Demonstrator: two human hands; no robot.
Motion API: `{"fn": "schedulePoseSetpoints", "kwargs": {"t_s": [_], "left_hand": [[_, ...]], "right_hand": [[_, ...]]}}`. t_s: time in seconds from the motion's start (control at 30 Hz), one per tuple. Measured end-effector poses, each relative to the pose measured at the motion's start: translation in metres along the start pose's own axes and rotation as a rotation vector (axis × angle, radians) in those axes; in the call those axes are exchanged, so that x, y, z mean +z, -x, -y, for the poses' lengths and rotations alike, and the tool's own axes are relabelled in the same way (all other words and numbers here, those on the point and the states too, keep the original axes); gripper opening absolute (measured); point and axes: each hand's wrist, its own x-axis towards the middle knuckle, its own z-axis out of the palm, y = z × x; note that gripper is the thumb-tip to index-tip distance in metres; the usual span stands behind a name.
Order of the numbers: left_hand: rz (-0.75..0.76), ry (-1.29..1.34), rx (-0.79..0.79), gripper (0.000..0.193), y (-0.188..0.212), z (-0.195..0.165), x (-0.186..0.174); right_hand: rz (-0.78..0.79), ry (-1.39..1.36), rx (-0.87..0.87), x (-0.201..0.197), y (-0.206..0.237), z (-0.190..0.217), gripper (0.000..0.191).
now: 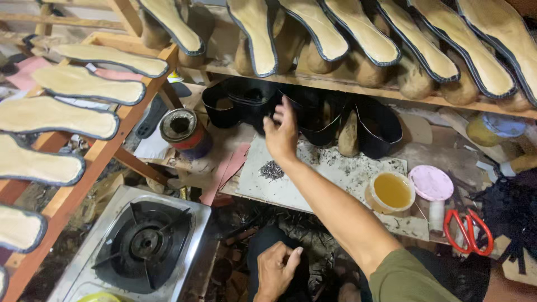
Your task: The person holds a black fabric shoe upper and stretches and presses it over a shoe last, working the material around the edges by hand. They apply glue from a yellow container onto the upper and continue pressing and folding the material to shape it, then set the shaped upper on the workbench.
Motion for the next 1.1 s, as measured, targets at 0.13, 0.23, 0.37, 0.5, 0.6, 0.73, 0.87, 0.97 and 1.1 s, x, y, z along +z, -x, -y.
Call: {"fn": "schedulePoseSetpoints", "kwargs": {"t_s": [0.13, 0.23, 0.37, 0.5, 0.6, 0.73, 0.87, 0.97, 1.1], "left_hand": [[-0.014, 0.013, 0.027, 0.024, 0.003, 0.001, -0.005], [-0.035, 0.022, 0.079, 0.02, 0.006, 0.003, -0.005], [-0.045, -0.036, 0.104, 0.019, 0.007, 0.002, -0.004], [-0.042, -0.02, 0.124, 0.016, 0.008, -0.007, -0.009], [-0.015, -0.128, 0.112, 0.016, 0.012, -0.014, -0.017], [0.042, -0.266, 0.086, 0.016, 0.023, -0.005, -0.034], [0.125, -0.316, 0.137, 0.028, 0.018, 0.032, -0.054], [0.416, -0.482, 0.012, 0.03, -0.007, 0.046, -0.049], [0.698, -0.471, 0.061, 0.025, -0.038, 0.023, -0.025]], "right_hand": [[0.175, 0.06, 0.072, -0.017, 0.042, -0.019, 0.075], [0.301, 0.029, -0.001, -0.051, 0.085, -0.04, 0.069], [0.364, 0.057, 0.037, -0.114, 0.138, -0.069, 0.057], [0.336, 0.112, 0.183, -0.186, 0.189, -0.09, 0.054], [0.264, 0.238, 0.197, -0.246, 0.229, -0.096, 0.054], [0.072, 0.379, 0.294, -0.323, 0.286, -0.082, 0.054], [-0.232, 0.517, 0.565, -0.399, 0.346, -0.055, 0.051], [-0.393, 0.66, 0.659, -0.463, 0.397, -0.041, 0.052], [-0.462, 0.815, 0.825, -0.505, 0.484, -0.035, 0.055]]}}
